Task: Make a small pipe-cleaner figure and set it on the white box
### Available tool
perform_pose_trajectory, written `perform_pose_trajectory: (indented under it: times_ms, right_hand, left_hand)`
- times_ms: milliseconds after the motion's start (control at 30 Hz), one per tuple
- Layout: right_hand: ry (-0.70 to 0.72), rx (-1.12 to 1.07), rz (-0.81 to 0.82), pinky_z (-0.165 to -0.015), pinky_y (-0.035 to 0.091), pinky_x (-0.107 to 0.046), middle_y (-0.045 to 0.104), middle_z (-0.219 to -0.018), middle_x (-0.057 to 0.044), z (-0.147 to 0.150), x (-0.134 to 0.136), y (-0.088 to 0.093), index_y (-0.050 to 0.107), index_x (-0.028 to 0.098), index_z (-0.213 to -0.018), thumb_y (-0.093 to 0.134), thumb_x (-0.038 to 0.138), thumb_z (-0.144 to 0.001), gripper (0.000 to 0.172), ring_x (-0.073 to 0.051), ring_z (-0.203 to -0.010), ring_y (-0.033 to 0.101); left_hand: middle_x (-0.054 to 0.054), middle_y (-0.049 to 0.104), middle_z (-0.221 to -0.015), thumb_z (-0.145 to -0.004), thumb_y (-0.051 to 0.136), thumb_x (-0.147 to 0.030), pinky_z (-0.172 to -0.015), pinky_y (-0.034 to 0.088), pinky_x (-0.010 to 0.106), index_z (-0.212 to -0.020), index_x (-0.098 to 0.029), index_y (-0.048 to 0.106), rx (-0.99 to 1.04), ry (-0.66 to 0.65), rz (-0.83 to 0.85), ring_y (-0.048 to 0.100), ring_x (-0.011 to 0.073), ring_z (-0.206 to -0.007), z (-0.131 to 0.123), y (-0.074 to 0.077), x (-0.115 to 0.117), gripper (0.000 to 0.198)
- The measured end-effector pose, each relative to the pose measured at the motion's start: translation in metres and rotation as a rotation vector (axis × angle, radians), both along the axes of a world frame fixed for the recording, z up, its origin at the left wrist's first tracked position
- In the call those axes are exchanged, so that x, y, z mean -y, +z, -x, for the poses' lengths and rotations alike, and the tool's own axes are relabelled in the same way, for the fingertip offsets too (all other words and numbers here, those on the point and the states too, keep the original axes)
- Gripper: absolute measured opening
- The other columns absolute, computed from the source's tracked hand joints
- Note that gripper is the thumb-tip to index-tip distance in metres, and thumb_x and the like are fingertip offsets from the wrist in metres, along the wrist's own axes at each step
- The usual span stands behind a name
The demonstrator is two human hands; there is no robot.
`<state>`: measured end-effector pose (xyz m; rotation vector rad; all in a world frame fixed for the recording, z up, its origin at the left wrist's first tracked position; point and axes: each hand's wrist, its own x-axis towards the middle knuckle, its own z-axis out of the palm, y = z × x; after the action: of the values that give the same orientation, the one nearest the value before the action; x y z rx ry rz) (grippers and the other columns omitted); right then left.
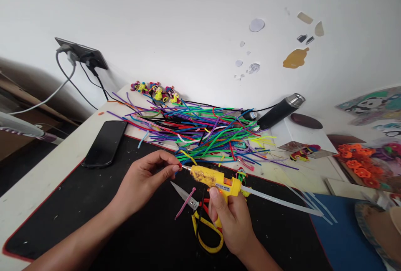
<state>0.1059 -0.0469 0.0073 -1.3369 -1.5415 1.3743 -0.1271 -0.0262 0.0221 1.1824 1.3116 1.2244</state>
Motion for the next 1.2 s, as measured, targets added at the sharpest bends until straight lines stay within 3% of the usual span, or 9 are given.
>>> perform_pose_trajectory:
  times_ms: [600,1000,1200]
  right_hand:
    - [-0.014,-0.007,0.012,-0.046,0.036,-0.025,0.048,-0.045,0.000,0.0013,0.0016,-0.0008,0.046,0.021,-0.052,0.050,0.063,-0.102,0.066,-0.012,-0.043,0.047]
    - [-0.009,-0.037,0.091,-0.045,0.034,-0.025,0.048,-0.046,0.000,0.0004,0.0024,-0.0051,0.049,0.021,-0.055,0.051,0.069,-0.099,0.065,-0.012,-0.043,0.047]
    - [0.050,-0.044,0.166,-0.043,0.032,-0.024,0.046,-0.046,0.003,0.0036,0.0049,-0.0038,0.061,0.018,-0.071,0.053,0.070,-0.098,0.059,-0.011,-0.041,0.043]
  left_hand:
    - [0.004,0.075,-0.081,-0.082,0.082,-0.041,-0.067,0.057,0.026,-0.084,-0.020,0.076,-0.044,0.029,-0.002,0.068,0.0178,-0.073,0.0007,0.0011,0.0009,0.022]
    - [0.005,0.077,-0.085,-0.083,0.080,-0.046,-0.079,0.056,0.031,-0.085,-0.022,0.077,-0.140,0.045,-0.013,0.071,0.0217,-0.081,0.0019,0.0027,-0.0004,0.025]
    - [0.003,0.078,-0.087,-0.084,0.080,-0.045,-0.080,0.056,0.029,-0.085,-0.022,0.076,-0.166,0.054,-0.051,0.071,0.0201,-0.084,0.0076,0.0083,0.0000,0.023]
